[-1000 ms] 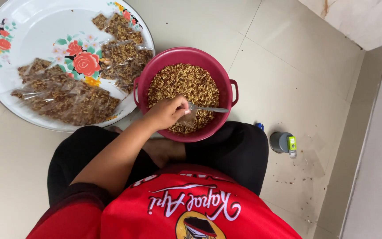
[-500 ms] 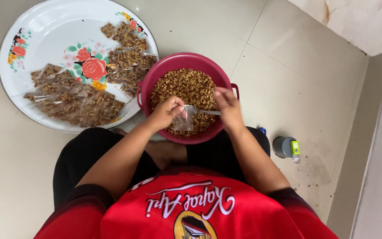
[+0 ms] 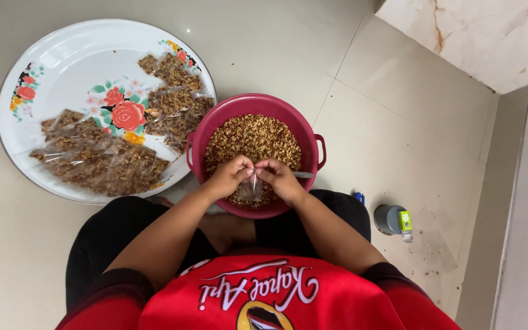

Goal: Packaging a grain or seed mixture into small plastic bags using a spoon and organizing them on a tray.

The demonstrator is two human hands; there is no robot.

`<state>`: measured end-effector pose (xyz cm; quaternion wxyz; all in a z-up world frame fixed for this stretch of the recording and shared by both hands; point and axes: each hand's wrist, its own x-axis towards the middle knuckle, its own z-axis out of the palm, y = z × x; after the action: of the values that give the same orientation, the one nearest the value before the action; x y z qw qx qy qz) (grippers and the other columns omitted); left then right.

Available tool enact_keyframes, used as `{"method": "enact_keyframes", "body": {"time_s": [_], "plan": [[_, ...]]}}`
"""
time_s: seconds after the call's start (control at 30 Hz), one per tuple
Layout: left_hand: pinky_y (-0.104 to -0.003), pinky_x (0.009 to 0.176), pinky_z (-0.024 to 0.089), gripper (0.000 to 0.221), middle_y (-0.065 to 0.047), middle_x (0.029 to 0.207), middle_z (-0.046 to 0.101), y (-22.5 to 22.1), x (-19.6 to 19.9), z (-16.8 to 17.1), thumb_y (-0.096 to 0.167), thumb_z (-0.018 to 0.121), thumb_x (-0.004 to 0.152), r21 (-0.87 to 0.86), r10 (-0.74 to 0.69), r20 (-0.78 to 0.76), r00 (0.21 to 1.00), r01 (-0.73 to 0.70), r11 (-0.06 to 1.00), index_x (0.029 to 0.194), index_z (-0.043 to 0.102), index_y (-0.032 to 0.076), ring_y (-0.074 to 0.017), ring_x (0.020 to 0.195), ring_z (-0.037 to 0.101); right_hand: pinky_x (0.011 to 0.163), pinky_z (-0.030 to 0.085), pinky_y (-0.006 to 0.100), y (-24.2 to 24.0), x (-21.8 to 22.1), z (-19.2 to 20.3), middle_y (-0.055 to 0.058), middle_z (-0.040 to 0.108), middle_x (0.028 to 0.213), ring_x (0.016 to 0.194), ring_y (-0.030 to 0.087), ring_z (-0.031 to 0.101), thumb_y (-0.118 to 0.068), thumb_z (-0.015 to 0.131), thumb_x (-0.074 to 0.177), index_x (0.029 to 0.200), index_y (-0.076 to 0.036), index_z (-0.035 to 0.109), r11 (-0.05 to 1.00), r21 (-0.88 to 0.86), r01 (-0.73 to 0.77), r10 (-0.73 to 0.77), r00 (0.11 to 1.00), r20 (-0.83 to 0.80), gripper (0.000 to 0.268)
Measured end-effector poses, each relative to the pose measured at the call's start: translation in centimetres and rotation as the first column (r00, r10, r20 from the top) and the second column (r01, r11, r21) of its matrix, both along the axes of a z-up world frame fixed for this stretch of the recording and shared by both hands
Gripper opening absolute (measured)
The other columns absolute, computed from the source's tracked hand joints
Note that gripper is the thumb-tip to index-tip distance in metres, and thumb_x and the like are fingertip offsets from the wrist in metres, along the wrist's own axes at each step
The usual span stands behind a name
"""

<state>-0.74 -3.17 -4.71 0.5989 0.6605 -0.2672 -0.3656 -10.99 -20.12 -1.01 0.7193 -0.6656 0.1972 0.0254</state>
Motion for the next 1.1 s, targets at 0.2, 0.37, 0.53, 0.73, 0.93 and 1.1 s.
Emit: {"method": "enact_keyframes", "body": {"time_s": [0.2,0.37,0.53,0.73,0.93,1.1], "plan": [[-0.036,0.080,0.060,0.009,-0.010,0.093,0.076,0.2,-0.6,1.4,0.015,0.059,0.104,0.023,0.008,0.022,1.000,-0.009,1.000,0.113,0.062,0.011,-0.0177,0.085,0.070,0.059,0.059,0.027,-0.4,0.1,-1.3,0.011,0.066,0.084,0.073,0.017,0.068,-0.012,0.077,0.094,0.099,0.000,0.067,0.999,0.035,-0.017,0.017,1.000,0.000,0.016],[-0.043,0.097,0.052,0.010,-0.011,0.111,0.073,0.5,0.1,1.3,0.018,0.066,0.101,0.010,0.024,0.158,0.987,-0.026,1.000,0.108,0.066,0.011,-0.0288,0.109,0.067,0.055,0.060,0.023,-0.9,0.1,-1.2,0.008,0.062,0.081,0.064,0.015,0.068,-0.008,0.076,0.092,0.100,-0.001,0.067,0.989,0.148,0.005,-0.003,1.000,-0.019,0.014],[-0.047,0.112,0.038,0.010,-0.010,0.132,0.059,0.8,0.3,1.8,0.017,0.067,0.101,-0.063,0.027,0.129,0.991,-0.019,0.998,0.107,0.068,0.009,-0.0318,0.129,0.052,0.056,0.061,0.026,-0.8,-0.2,-0.1,0.009,0.061,0.083,0.064,0.016,0.068,-0.006,0.075,0.092,0.106,0.002,0.067,0.979,0.202,-0.042,0.035,0.999,0.039,0.018],[-0.035,0.100,0.046,0.008,0.000,0.109,0.059,1.1,-1.0,5.4,0.015,0.061,0.104,-0.116,0.009,-0.293,0.956,-0.045,0.992,0.108,0.065,0.009,-0.0150,0.108,0.053,0.068,0.063,0.035,-1.0,-0.4,-0.4,0.015,0.066,0.093,0.076,0.023,0.072,0.008,0.079,0.083,0.121,0.006,0.061,0.949,0.216,-0.229,0.172,0.952,0.253,0.041],[-0.020,0.070,0.048,0.009,0.001,0.085,0.056,0.6,-1.6,5.1,0.015,0.053,0.107,-0.212,-0.077,-0.477,0.875,-0.030,0.977,0.105,0.060,0.009,-0.0066,0.072,0.053,0.077,0.055,0.035,-0.8,-0.2,1.4,0.010,0.063,0.091,0.085,0.022,0.067,0.002,0.087,0.080,0.101,0.001,0.069,0.962,-0.162,-0.218,0.265,0.882,0.390,0.027],[-0.031,0.085,0.057,0.012,-0.004,0.087,0.065,0.3,-1.3,2.5,0.020,0.053,0.108,-0.222,-0.105,-0.580,0.808,-0.032,0.975,0.100,0.055,0.011,-0.0137,0.083,0.066,0.083,0.050,0.037,-0.5,-0.2,2.0,0.011,0.059,0.092,0.089,0.027,0.064,-0.006,0.089,0.082,0.089,-0.002,0.075,0.903,-0.409,-0.130,0.337,0.805,0.488,0.016]]}}
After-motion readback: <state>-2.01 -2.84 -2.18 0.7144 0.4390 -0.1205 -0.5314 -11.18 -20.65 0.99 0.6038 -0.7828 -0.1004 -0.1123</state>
